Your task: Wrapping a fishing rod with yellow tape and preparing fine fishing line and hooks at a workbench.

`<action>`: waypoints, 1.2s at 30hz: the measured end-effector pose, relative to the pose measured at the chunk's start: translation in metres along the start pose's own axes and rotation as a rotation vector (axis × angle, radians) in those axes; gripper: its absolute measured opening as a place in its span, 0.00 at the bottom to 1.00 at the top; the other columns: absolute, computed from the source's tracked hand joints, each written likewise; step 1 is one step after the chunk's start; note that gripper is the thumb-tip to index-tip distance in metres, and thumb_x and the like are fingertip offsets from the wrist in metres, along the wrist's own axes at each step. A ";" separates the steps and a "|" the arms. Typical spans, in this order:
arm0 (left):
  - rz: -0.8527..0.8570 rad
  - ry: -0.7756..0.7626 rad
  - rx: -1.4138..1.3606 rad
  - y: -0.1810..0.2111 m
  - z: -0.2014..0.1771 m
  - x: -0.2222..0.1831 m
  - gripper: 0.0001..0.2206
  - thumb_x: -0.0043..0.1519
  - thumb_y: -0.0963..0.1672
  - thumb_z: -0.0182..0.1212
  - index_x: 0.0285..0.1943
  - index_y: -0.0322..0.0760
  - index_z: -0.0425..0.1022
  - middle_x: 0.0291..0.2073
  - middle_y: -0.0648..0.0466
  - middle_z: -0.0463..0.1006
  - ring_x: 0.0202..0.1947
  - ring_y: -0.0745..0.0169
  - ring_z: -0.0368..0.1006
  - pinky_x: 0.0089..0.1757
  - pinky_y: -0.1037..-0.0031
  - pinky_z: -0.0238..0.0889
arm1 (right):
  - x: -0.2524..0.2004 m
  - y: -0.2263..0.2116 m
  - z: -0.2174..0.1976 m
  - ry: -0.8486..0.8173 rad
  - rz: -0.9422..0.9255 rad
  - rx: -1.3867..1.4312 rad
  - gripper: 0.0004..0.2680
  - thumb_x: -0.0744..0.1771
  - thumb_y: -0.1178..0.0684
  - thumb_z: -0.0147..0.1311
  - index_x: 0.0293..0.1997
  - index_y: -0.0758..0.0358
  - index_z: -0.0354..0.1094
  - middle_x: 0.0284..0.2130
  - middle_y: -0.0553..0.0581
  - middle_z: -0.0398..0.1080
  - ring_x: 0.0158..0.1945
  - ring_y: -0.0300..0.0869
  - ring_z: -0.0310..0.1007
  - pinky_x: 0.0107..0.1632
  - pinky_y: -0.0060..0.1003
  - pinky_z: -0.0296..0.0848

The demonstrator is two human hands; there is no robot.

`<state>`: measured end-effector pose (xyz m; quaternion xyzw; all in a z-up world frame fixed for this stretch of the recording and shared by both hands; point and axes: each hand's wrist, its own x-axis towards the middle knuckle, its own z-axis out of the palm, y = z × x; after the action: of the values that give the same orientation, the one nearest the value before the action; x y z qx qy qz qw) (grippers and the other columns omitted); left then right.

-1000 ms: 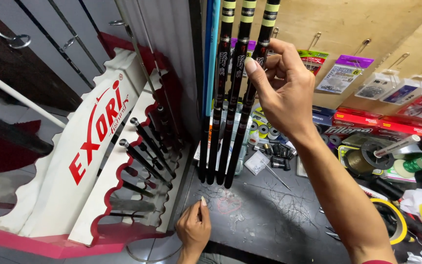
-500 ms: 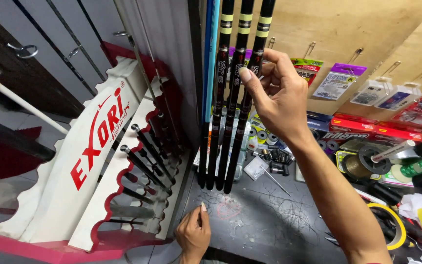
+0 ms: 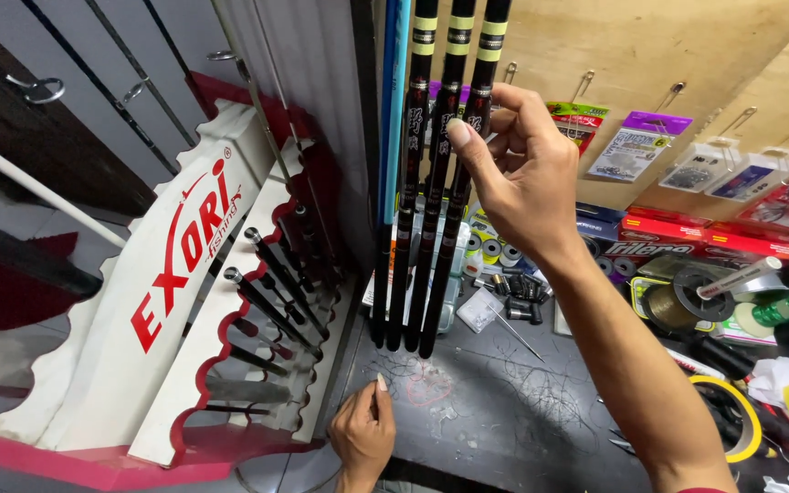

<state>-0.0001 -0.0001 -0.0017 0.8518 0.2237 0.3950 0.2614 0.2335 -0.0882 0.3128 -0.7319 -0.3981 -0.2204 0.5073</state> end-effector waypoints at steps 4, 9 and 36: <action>0.018 0.017 0.006 0.001 -0.001 0.001 0.07 0.64 0.42 0.59 0.35 0.35 0.81 0.23 0.53 0.82 0.22 0.54 0.77 0.23 0.66 0.66 | 0.000 0.000 -0.001 0.012 0.006 -0.008 0.12 0.72 0.52 0.60 0.58 0.68 0.65 0.32 0.51 0.63 0.30 0.34 0.62 0.30 0.27 0.66; 0.029 0.031 0.010 0.004 -0.002 0.003 0.08 0.64 0.43 0.59 0.35 0.35 0.81 0.23 0.53 0.82 0.22 0.54 0.77 0.23 0.66 0.66 | 0.001 0.001 -0.002 0.007 -0.004 -0.023 0.13 0.72 0.50 0.59 0.58 0.68 0.65 0.32 0.51 0.63 0.29 0.33 0.62 0.29 0.26 0.65; 0.027 0.029 0.006 0.005 -0.004 0.004 0.07 0.64 0.42 0.59 0.35 0.36 0.81 0.23 0.53 0.82 0.21 0.54 0.77 0.23 0.66 0.65 | 0.000 -0.001 -0.002 0.057 -0.029 -0.008 0.10 0.71 0.55 0.61 0.55 0.67 0.67 0.32 0.51 0.64 0.29 0.33 0.62 0.30 0.26 0.66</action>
<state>0.0000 -0.0009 0.0056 0.8497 0.2169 0.4102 0.2504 0.2326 -0.0899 0.3138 -0.7215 -0.3933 -0.2501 0.5121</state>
